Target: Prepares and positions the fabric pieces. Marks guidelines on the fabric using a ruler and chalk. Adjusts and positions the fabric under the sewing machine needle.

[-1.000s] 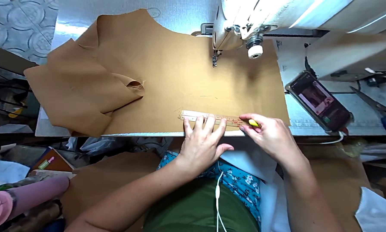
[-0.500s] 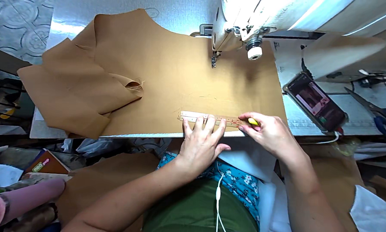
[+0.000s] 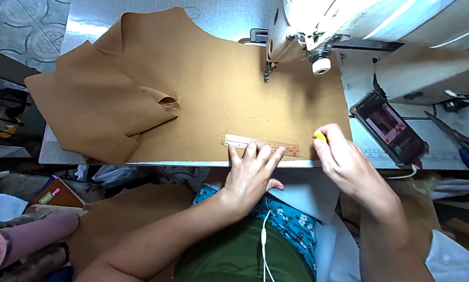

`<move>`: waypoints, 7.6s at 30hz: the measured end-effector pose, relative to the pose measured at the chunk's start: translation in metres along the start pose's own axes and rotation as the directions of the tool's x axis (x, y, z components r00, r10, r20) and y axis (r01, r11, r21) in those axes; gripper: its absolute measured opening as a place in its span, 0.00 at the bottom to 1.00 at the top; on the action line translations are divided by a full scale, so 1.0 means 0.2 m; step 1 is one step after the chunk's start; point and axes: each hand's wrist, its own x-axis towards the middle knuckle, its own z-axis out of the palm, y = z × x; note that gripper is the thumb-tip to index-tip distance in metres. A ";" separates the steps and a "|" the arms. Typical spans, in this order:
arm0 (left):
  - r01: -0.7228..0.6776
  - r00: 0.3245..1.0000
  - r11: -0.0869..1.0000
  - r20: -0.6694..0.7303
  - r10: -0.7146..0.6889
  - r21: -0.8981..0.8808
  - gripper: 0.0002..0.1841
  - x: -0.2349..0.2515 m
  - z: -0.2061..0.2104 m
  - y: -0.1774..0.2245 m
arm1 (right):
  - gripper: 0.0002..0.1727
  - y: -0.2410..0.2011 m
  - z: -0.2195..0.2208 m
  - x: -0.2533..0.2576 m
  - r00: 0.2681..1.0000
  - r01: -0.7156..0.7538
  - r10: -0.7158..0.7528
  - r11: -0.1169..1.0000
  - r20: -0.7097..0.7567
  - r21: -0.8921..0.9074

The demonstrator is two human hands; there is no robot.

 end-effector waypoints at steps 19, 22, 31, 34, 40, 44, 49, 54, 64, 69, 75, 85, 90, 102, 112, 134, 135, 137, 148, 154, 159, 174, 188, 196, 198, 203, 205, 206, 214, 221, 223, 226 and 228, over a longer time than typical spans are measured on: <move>0.010 1.000 1.000 0.012 -0.009 -0.009 0.29 -0.03 0.02 0.00 | 0.06 -0.35 0.18 0.44 0.919 0.301 -0.304 0.952 0.253 0.049; 0.002 1.000 1.000 0.014 -0.002 -0.014 0.29 -0.03 0.02 0.00 | 0.06 -0.36 0.18 0.45 0.908 0.313 -0.314 0.948 0.276 0.052; 0.011 1.000 1.000 -0.003 -0.011 0.015 0.28 -0.03 0.02 0.01 | 0.06 -0.39 0.18 0.48 0.878 0.371 -0.366 0.928 0.309 0.045; 0.005 1.000 1.000 -0.025 -0.005 0.017 0.28 -0.03 0.03 0.00 | 0.07 -0.43 0.16 0.49 0.856 0.379 -0.362 0.925 0.370 0.027; -0.001 0.997 0.999 -0.078 0.004 0.044 0.31 -0.03 0.04 0.00 | 0.06 -0.48 0.14 0.51 0.795 0.453 -0.385 0.891 0.469 -0.038; 0.009 0.998 0.999 -0.059 -0.006 0.039 0.32 -0.02 0.03 0.00 | 0.07 -0.49 0.12 0.54 0.754 0.505 -0.388 0.858 0.531 -0.091; 0.011 1.000 1.000 -0.026 -0.012 -0.012 0.33 -0.02 0.02 0.00 | 0.06 -0.38 0.07 0.53 0.732 0.540 -0.418 0.838 0.538 -0.083; 0.017 1.000 1.000 0.014 -0.017 -0.004 0.33 -0.01 0.01 0.01 | 0.06 -0.22 0.02 0.44 0.759 0.550 -0.437 0.827 0.484 -0.116; 0.027 1.000 1.000 0.003 -0.027 -0.015 0.40 -0.01 0.01 0.01 | 0.06 0.03 -0.06 0.24 0.846 0.502 -0.407 0.825 0.344 -0.259; 0.027 1.000 1.000 -0.001 -0.027 -0.013 0.39 -0.01 0.00 0.01 | 0.04 0.13 -0.07 0.19 0.877 0.468 -0.410 0.846 0.251 -0.255; 0.041 0.999 0.998 0.014 -0.041 -0.038 0.38 0.00 0.00 0.02 | 0.12 0.16 -0.17 0.12 0.987 0.140 -0.132 0.987 0.092 -0.078; 0.043 0.999 0.998 0.015 -0.043 -0.050 0.38 0.00 0.00 0.02 | 0.17 -0.09 -0.02 0.20 0.966 0.246 -0.239 0.966 0.096 -0.076; 0.032 0.999 0.998 -0.028 -0.033 -0.049 0.29 -0.01 0.00 0.02 | 0.09 -0.19 0.08 0.30 0.913 0.396 -0.401 0.916 0.076 0.065; 0.040 0.999 0.999 -0.004 -0.040 -0.010 0.28 -0.02 0.01 0.03 | 0.04 -0.33 0.22 0.43 0.919 0.356 -0.379 0.916 0.108 0.186; 0.031 0.999 1.000 -0.015 -0.031 0.000 0.27 -0.02 0.02 0.02 | 0.04 -0.31 0.18 0.45 0.835 0.500 -0.516 0.857 0.193 0.127; 0.099 0.995 0.994 0.016 -0.099 -0.052 0.37 0.02 -0.03 0.03 | 0.15 0.15 -0.16 0.09 0.993 0.079 -0.081 0.997 0.088 0.023; 0.096 0.995 0.994 0.012 -0.096 -0.047 0.37 0.03 -0.02 0.02 | 0.18 0.14 -0.14 0.08 0.994 0.069 -0.072 0.997 0.082 0.040; 0.090 0.996 0.995 0.016 -0.089 -0.037 0.38 0.04 -0.02 0.01 | 0.21 0.13 -0.09 0.07 0.993 0.079 -0.085 0.994 0.083 0.073; 0.074 0.997 0.997 0.008 -0.073 -0.032 0.37 0.06 -0.03 0.00 | 0.15 0.15 0.05 0.09 0.977 0.199 -0.199 0.980 0.078 0.018; 0.093 0.995 0.995 0.035 -0.091 -0.035 0.37 0.07 -0.04 0.01 | 0.14 0.15 0.05 0.10 0.978 0.192 -0.193 0.981 0.075 0.019; 0.082 0.997 0.995 0.017 -0.082 -0.055 0.36 0.07 -0.03 0.00 | 0.13 0.14 0.04 0.11 0.980 0.183 -0.183 0.983 0.076 0.014; 0.095 0.995 0.994 0.014 -0.095 -0.060 0.35 0.07 -0.02 0.00 | 0.10 0.15 0.03 0.15 0.983 0.151 -0.152 0.988 0.099 0.009; 0.092 0.996 0.995 0.007 -0.091 -0.045 0.36 0.07 -0.02 0.00 | 0.10 0.15 0.03 0.16 0.983 0.152 -0.151 0.988 0.106 0.000; 0.070 0.998 0.997 -0.004 -0.070 -0.037 0.36 0.06 -0.01 -0.01 | 0.10 0.15 0.03 0.18 0.981 0.158 -0.156 0.987 0.111 -0.004; 0.074 0.997 0.996 0.000 -0.074 -0.042 0.36 0.06 -0.01 -0.01 | 0.09 0.15 0.03 0.18 0.981 0.161 -0.160 0.987 0.110 -0.004; 0.075 0.997 0.996 0.019 -0.074 -0.042 0.36 0.07 -0.02 0.00 | 0.07 0.15 0.03 0.18 0.980 0.164 -0.164 0.986 0.116 0.006; 0.075 0.997 0.996 0.035 -0.073 -0.051 0.36 0.07 -0.02 0.00 | 0.16 0.14 0.02 0.17 0.981 0.147 -0.149 0.989 0.124 0.022; 0.076 0.996 0.995 0.046 -0.074 -0.060 0.36 0.07 -0.03 -0.01 | 0.23 0.12 0.02 0.16 0.982 0.126 -0.131 0.991 0.133 0.048; 0.062 0.998 0.998 0.028 -0.061 -0.027 0.36 0.07 -0.03 -0.01 | 0.12 -0.09 0.01 0.22 0.971 0.232 -0.238 0.961 0.027 0.152; 0.050 0.998 0.998 -0.045 -0.051 -0.034 0.28 0.05 0.01 -0.01 | 0.06 -0.26 0.13 0.42 0.906 0.411 -0.414 0.910 0.087 0.049; 0.055 0.998 0.998 -0.034 -0.056 -0.005 0.29 0.05 0.00 -0.01 | 0.05 -0.32 0.13 0.45 0.913 0.369 -0.364 0.929 0.182 0.004; 0.046 0.999 0.999 -0.030 -0.046 0.014 0.30 0.05 0.01 -0.01 | 0.06 -0.34 0.15 0.49 0.889 0.399 -0.388 0.917 0.243 0.003; 0.036 0.999 0.999 -0.025 -0.036 0.002 0.30 0.05 0.01 -0.01 | 0.07 -0.33 0.16 0.51 0.866 0.438 -0.434 0.898 0.249 0.041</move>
